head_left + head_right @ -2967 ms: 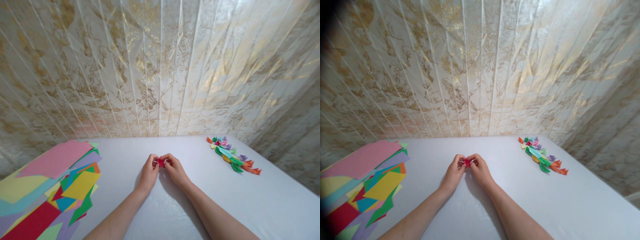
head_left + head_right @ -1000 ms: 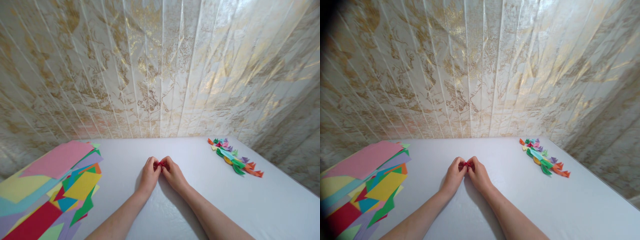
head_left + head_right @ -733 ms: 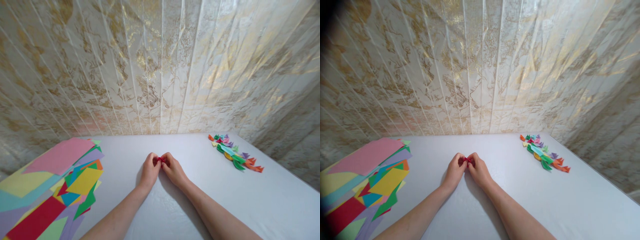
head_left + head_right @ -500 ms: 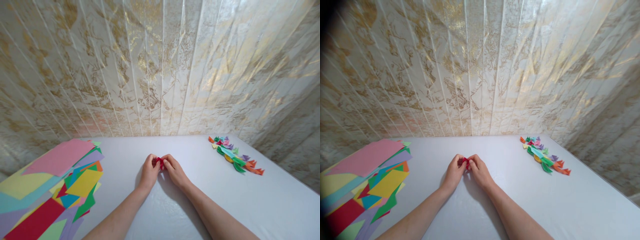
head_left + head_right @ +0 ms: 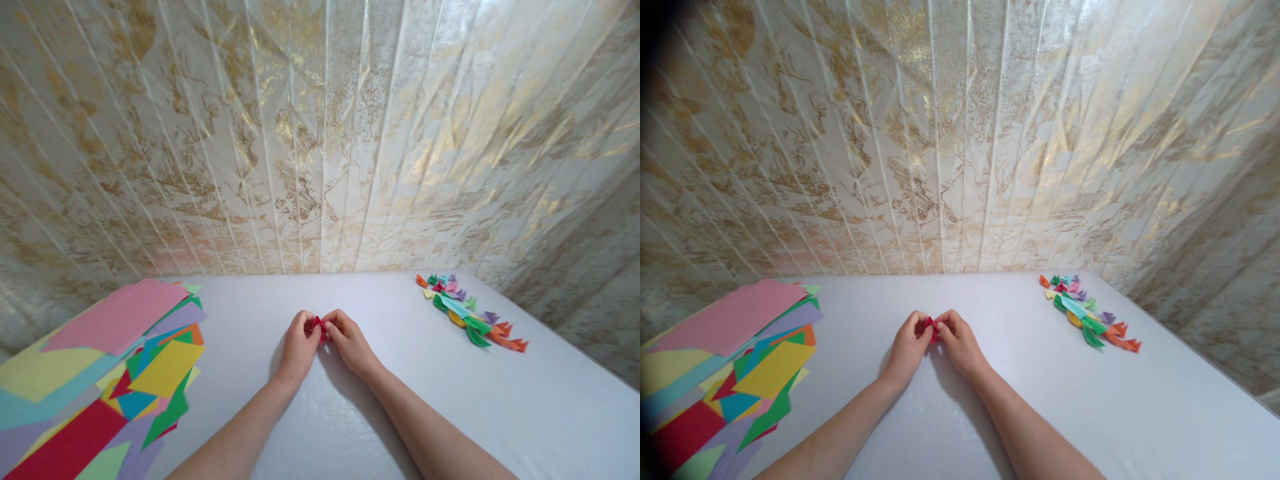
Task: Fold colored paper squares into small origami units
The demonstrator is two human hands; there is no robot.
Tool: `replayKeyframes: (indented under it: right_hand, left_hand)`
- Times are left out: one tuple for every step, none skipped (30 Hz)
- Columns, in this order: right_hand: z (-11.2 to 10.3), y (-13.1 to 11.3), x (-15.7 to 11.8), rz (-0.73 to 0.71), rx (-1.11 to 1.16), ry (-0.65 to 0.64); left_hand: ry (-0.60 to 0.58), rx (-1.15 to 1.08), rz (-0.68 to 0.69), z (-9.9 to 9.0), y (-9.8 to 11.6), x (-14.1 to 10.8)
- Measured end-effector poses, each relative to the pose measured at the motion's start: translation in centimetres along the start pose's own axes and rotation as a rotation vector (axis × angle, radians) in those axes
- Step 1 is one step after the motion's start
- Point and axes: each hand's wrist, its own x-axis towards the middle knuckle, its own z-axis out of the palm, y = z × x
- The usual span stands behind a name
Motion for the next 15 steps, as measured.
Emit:
replayKeyframes:
  right_hand:
    - [0.00, -0.06, 0.00, -0.001, -0.001, -0.001]
    - [0.00, -0.11, 0.00, -0.003, 0.000, -0.002]
    - [0.00, -0.16, -0.01, -0.005, 0.002, -0.004]
    - [0.00, -0.20, -0.02, -0.006, 0.004, -0.007]
    - [0.00, -0.21, -0.03, -0.006, 0.007, -0.010]
    - [0.01, -0.21, -0.04, -0.006, 0.011, -0.011]
    - [0.02, -0.20, -0.04, -0.006, 0.015, -0.009]
    - [0.03, -0.16, -0.03, -0.005, 0.019, -0.005]
    - [0.03, -0.12, -0.02, -0.005, 0.024, 0.000]
    - [0.04, -0.08, 0.00, -0.005, 0.030, 0.003]
    - [0.04, -0.03, 0.03, -0.007, 0.036, 0.005]
    - [0.04, 0.03, 0.05, -0.010, 0.042, 0.007]
    - [0.05, 0.09, 0.08, -0.012, 0.047, 0.008]
    - [0.05, 0.15, 0.10, -0.014, 0.053, 0.009]
    - [0.06, 0.21, 0.13, -0.014, 0.060, 0.009]
  left_hand:
    - [0.001, 0.000, -0.002, 0.01, -0.04, -0.01]
    - [0.002, -0.001, -0.004, 0.01, -0.08, -0.03]
    - [0.003, -0.003, -0.005, 0.01, -0.13, -0.05]
    - [0.005, -0.004, -0.007, 0.02, -0.16, -0.07]
    - [0.007, -0.006, -0.008, 0.03, -0.18, -0.09]
    - [0.005, -0.009, -0.008, 0.04, -0.17, -0.11]
    - [-0.001, -0.015, -0.007, 0.07, -0.15, -0.13]
    - [-0.009, -0.021, -0.006, 0.11, -0.11, -0.15]
    - [-0.017, -0.028, -0.005, 0.15, -0.05, -0.16]
    - [-0.023, -0.035, -0.004, 0.20, 0.01, -0.17]
    - [-0.027, -0.040, -0.002, 0.25, 0.06, -0.18]
    - [-0.027, -0.045, 0.000, 0.29, 0.10, -0.17]
    - [-0.025, -0.049, 0.002, 0.31, 0.13, -0.16]
    - [-0.024, -0.054, 0.004, 0.33, 0.13, -0.15]
    - [-0.022, -0.058, 0.005, 0.34, 0.11, -0.12]
